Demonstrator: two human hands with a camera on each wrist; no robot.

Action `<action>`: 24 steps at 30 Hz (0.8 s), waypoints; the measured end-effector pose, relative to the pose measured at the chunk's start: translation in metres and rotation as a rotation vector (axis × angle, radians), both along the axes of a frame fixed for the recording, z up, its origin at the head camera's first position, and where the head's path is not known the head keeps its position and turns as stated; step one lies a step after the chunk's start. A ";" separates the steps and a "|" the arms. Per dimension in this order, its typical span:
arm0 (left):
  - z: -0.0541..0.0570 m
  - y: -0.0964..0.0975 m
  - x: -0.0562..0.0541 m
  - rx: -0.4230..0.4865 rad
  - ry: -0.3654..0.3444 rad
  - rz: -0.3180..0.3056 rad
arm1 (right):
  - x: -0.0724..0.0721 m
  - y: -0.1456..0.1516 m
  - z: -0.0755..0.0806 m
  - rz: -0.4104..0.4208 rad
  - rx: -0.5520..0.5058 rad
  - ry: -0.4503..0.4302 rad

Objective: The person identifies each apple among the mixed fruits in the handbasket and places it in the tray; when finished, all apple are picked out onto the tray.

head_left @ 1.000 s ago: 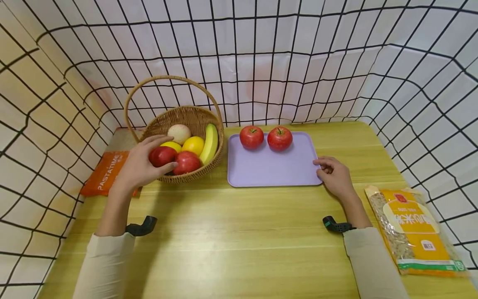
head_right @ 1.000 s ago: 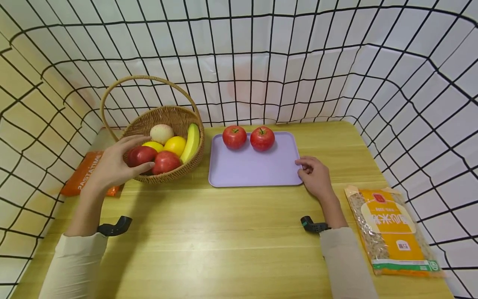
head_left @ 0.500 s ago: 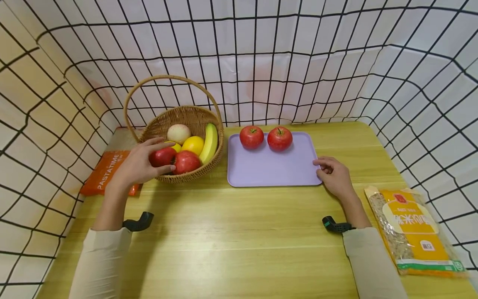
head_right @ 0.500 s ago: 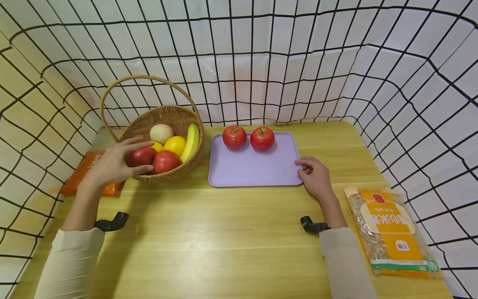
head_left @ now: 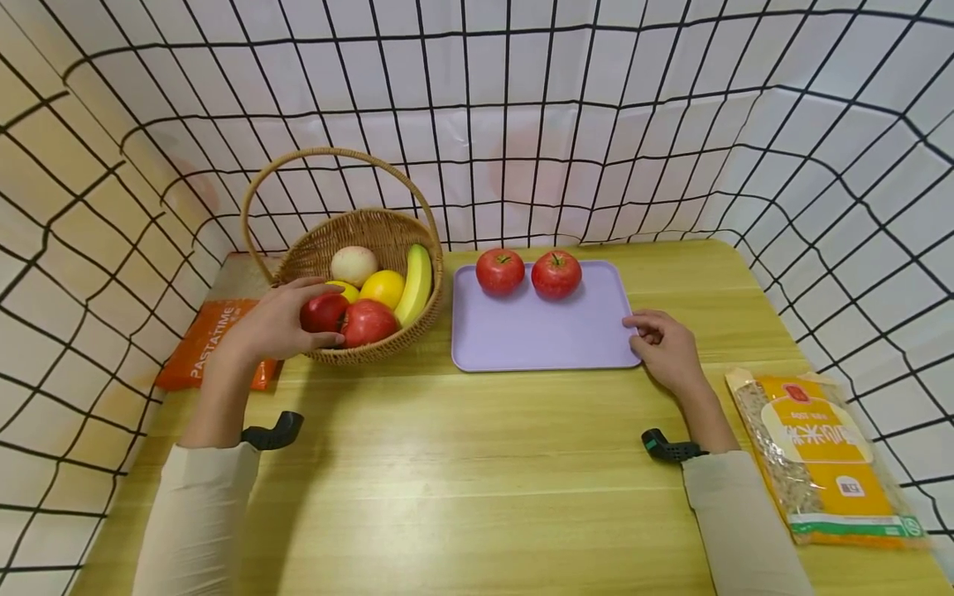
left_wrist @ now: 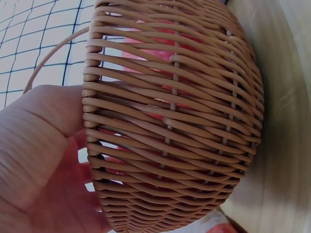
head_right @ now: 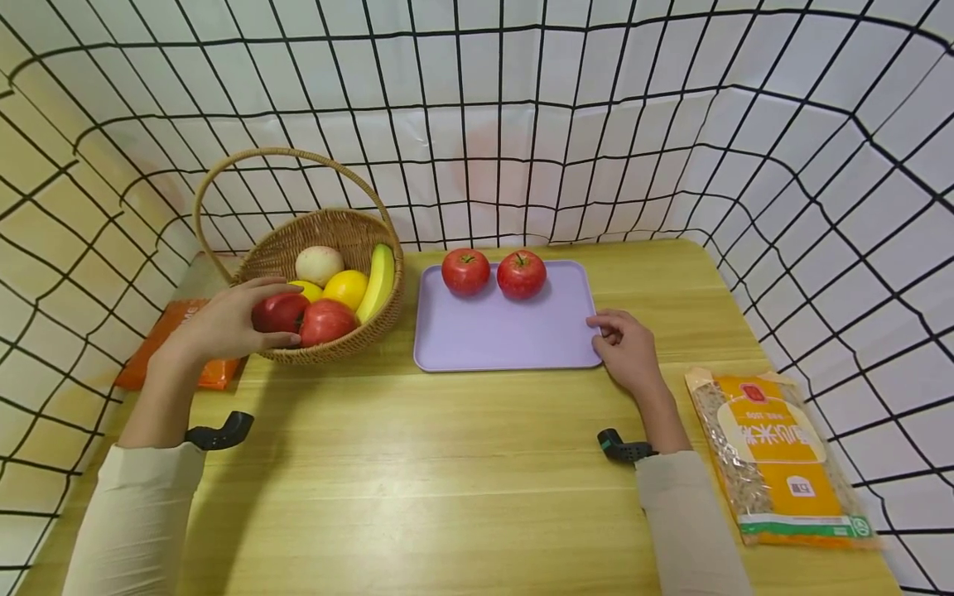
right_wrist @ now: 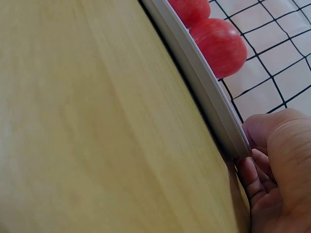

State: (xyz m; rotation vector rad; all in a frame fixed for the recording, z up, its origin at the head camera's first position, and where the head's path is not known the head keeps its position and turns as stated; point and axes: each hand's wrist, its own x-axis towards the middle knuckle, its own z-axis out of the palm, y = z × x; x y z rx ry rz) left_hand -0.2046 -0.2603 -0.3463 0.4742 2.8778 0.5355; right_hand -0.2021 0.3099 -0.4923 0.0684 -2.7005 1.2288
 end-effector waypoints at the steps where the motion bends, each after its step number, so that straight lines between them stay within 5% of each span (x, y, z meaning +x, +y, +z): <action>1: 0.000 0.000 -0.001 -0.009 -0.005 -0.001 | 0.000 0.000 0.000 0.000 0.003 0.000; 13: 0.001 -0.002 -0.010 -0.051 -0.097 -0.018 | 0.000 -0.002 -0.002 0.001 -0.017 -0.009; 24: -0.002 -0.004 -0.016 -0.045 -0.101 -0.013 | -0.001 0.000 -0.003 -0.009 -0.008 -0.005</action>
